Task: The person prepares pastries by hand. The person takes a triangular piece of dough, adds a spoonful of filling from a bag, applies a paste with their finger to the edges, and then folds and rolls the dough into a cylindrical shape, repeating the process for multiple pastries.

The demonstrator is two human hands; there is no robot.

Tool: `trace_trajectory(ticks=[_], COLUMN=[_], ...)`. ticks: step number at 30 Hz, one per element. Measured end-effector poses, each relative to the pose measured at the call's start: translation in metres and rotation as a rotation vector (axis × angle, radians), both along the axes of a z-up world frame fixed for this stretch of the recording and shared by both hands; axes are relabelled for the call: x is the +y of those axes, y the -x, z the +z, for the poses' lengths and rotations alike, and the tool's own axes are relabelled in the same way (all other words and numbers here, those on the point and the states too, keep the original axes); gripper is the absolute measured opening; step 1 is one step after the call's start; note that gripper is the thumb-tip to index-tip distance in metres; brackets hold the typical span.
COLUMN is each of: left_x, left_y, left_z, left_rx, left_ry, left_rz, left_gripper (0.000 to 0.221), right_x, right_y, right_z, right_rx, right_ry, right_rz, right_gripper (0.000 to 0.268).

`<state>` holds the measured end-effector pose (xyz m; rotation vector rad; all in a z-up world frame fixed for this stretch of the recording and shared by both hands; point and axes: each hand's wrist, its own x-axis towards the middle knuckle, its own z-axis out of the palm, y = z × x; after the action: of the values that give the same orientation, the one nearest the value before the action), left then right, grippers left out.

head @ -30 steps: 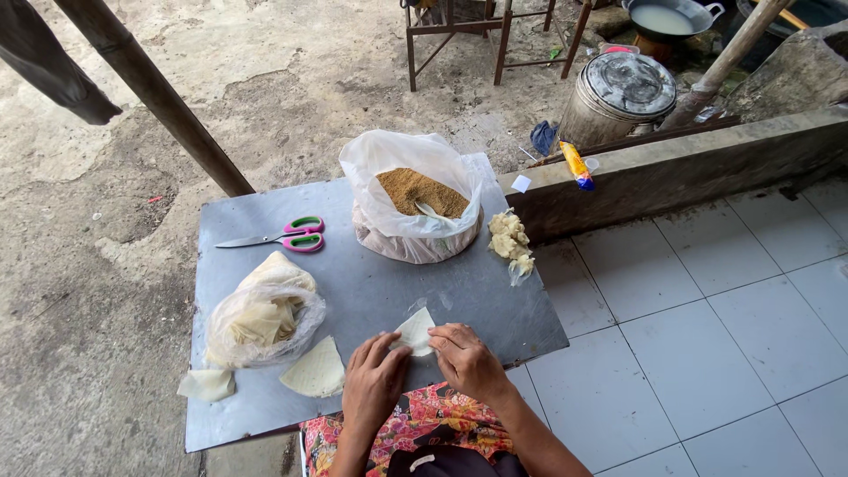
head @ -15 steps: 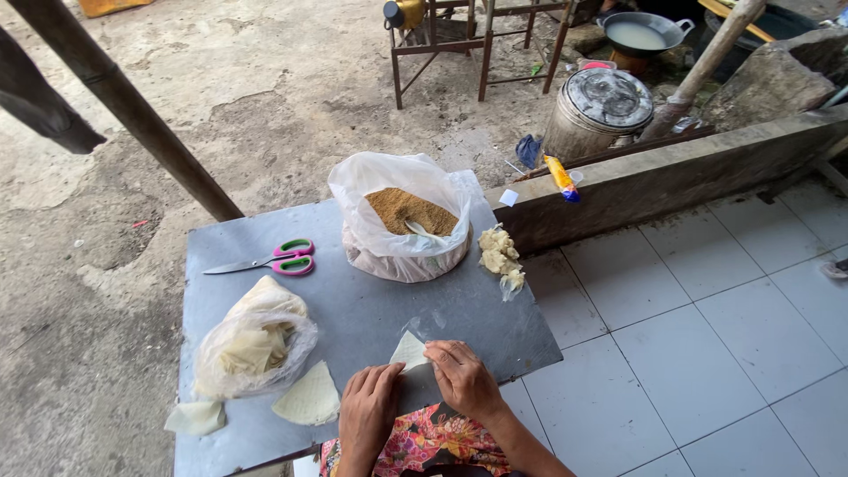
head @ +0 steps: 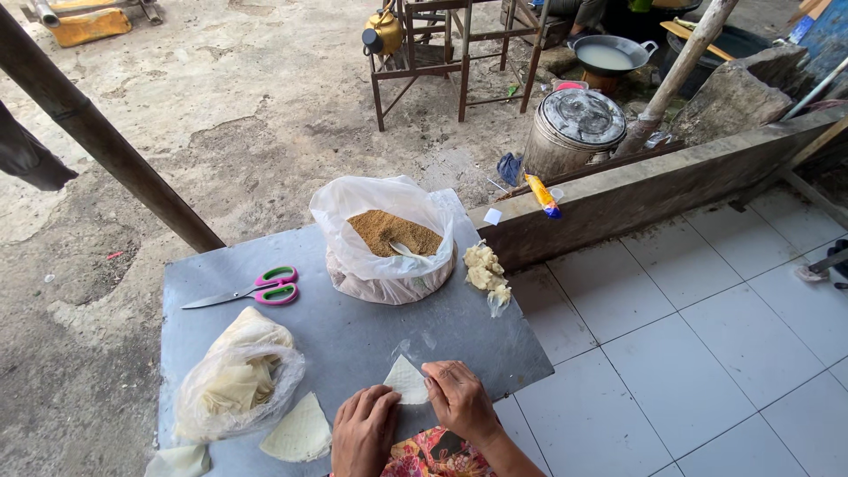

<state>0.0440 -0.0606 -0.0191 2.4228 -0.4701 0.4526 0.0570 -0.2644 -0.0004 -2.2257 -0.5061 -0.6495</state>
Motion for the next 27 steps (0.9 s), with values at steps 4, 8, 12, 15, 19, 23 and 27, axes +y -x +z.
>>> trace_trajectory(ticks=[4, 8, 12, 15, 19, 23, 27], left_x=[-0.001, 0.001, 0.006, 0.007, 0.006, 0.003, -0.013], left_y=[0.001, 0.002, 0.007, 0.005, 0.005, 0.005, 0.002], left_z=[-0.002, 0.004, 0.013, 0.017, 0.019, 0.014, 0.012], left_rx=[0.015, -0.035, -0.003, -0.002, -0.004, -0.033, -0.069], left_ry=[-0.009, 0.03, 0.033, 0.024, 0.014, 0.0, 0.003], left_rz=[0.001, -0.019, -0.052, -0.069, -0.089, -0.078, -0.095], left_gripper=[0.02, 0.016, 0.015, 0.017, 0.02, 0.02, 0.018], right_x=[0.004, 0.003, 0.001, -0.007, -0.043, -0.109, -0.129], right_y=[0.004, 0.004, 0.005, 0.0, -0.013, -0.037, -0.048], right_z=[-0.003, -0.005, -0.016, -0.026, -0.022, -0.005, -0.005], right_rx=[0.015, 0.026, 0.02, 0.006, 0.183, 0.06, 0.137], right_ry=[0.031, 0.057, 0.049, 0.03, -0.084, 0.213, 0.399], right_rz=[-0.038, -0.04, -0.029, -0.004, -0.153, -0.517, -0.523], right_gripper=[0.023, 0.025, 0.025, 0.026, 0.033, 0.037, 0.049])
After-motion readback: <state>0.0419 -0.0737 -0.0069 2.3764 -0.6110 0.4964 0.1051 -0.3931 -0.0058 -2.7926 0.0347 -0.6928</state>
